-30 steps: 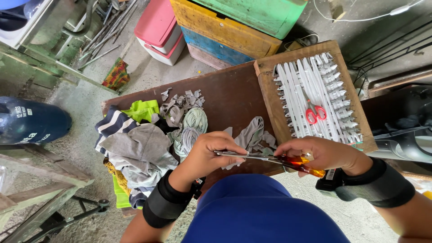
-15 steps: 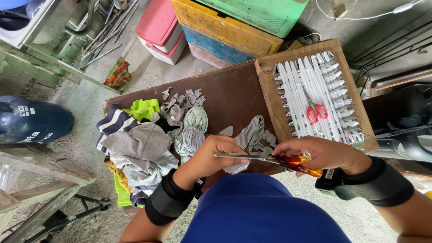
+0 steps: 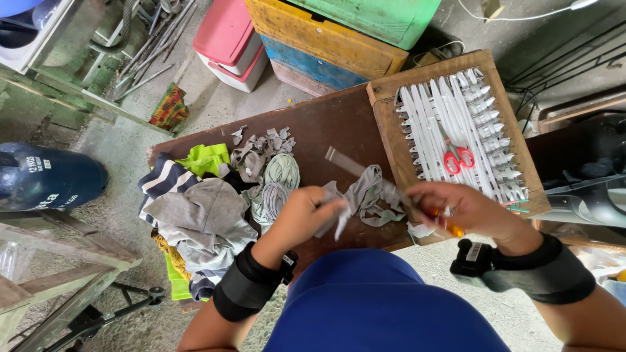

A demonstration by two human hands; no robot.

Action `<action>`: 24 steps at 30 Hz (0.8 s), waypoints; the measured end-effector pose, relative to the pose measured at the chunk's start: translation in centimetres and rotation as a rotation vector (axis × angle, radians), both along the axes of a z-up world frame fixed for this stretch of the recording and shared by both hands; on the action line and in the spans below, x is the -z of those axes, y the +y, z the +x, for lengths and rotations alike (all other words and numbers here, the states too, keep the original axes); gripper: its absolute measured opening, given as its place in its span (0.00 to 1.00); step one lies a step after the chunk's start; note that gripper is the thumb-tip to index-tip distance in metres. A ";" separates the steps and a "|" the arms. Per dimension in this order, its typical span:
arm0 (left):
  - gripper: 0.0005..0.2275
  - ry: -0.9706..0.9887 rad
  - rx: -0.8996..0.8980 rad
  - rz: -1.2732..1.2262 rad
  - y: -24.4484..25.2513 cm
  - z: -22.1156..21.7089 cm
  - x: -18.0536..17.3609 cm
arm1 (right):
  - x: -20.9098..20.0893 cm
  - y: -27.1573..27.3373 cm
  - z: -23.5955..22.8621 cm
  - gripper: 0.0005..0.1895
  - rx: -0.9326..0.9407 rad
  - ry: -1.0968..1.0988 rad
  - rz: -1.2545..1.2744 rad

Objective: Cutting fabric scraps into strips and rolling them into balls.

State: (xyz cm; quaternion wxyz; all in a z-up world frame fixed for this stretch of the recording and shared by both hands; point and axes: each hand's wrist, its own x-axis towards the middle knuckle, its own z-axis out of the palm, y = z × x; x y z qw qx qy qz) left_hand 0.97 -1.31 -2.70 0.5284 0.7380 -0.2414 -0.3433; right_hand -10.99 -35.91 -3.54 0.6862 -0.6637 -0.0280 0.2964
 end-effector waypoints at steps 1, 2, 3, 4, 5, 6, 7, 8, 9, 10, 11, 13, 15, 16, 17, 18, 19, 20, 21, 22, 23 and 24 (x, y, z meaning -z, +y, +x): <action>0.09 0.004 0.003 0.003 0.2 0.4 0.4 | 0.0 -0.7 0.2 0.32 0.003 0.004 0.003; 0.09 -0.076 -0.092 0.006 0.5 0.8 0.7 | 0.1 -1.4 0.3 0.33 0.124 -0.104 -0.246; 0.10 -0.160 -0.186 0.008 0.7 1.3 1.1 | 0.1 -2.1 0.5 0.33 0.245 -0.212 -0.498; 0.10 -0.159 -0.181 0.009 0.9 1.5 0.7 | 0.9 -3.0 0.1 0.33 0.248 -0.210 -0.496; 0.14 -0.287 -0.240 -0.011 1.0 1.8 0.3 | 1.5 -3.9 -0.2 0.33 0.298 -0.284 -0.852; 0.20 -0.416 -0.298 -0.033 1.2 2.1 -0.1 | 2.2 -4.9 -0.4 0.34 0.343 -0.356 -1.209; 0.20 -0.414 -0.295 -0.032 1.1 2.1 -0.6 | 3.1 -5.6 -0.5 0.34 0.344 -0.352 -1.209; 0.21 -0.372 -0.318 -0.008 1.0 2.1 -1.0 | 4.0 -6.3 -0.7 0.33 0.315 -0.324 -1.375; 0.23 -0.328 -0.334 0.018 0.9 2.0 -1.4 | 5.0 -6.8 -1.2 0.32 0.287 -0.285 -1.539; 0.23 -0.324 -0.325 0.021 0.9 1.8 -1.0 | 5.9 -7.3 -1.6 0.32 0.291 -0.275 -1.537; 0.17 -0.237 -0.316 -0.033 0.8 1.7 -0.6 | 6.7 -7.9 -1.8 0.30 0.274 -0.189 -1.572; 0.13 -0.150 -0.304 -0.084 0.7 1.5 1.1 | 7.8 -8.6 -1.8 0.27 0.259 -0.100 -1.603; 0.10 -0.054 -0.280 -0.091 0.9 1.1 4.0 | 8.3 -9.0 -1.6 0.27 0.223 -0.001 -1.558; 0.10 -0.053 -0.276 -0.087 0.7 1.0 3.9 | 8.6 -9.2 -1.6 0.27 0.225 0.003 -1.555; 0.12 0.048 -0.263 -0.139 0.4 0.9 3.7 | 8.8 -9.5 -1.5 0.26 0.186 0.026 -1.545; 0.14 0.150 -0.250 -0.190 0.2 0.7 3.6 | 9.0 -9.7 -1.5 0.25 0.147 0.048 -1.535; 0.14 0.149 -0.248 -0.189 0.1 0.6 3.1 | 7.9 -9.0 -1.3 0.25 0.150 0.049 -1.534; 0.16 0.258 -0.213 -0.278 0.0 0.4 2.7 | 6.7 -8.2 -1.2 0.23 0.132 0.004 -1.543; 0.19 0.365 -0.178 -0.367 -0.2 0.3 2.2 | 5.5 -7.6 -0.8 0.22 0.115 -0.043 -1.554; 0.19 0.363 -0.176 -0.368 -0.5 0.4 1.5 | 3.1 -5.6 0.0 0.22 0.118 -0.045 -1.554; 0.20 0.367 -0.129 -0.389 -0.7 0.4 0.7 | 0.7 -3.6 0.5 0.22 0.213 -0.216 -1.318; 0.22 0.370 -0.082 -0.411 -0.9 0.2 0.0 | -1.6 -1.6 1.0 0.23 0.305 -0.379 -1.074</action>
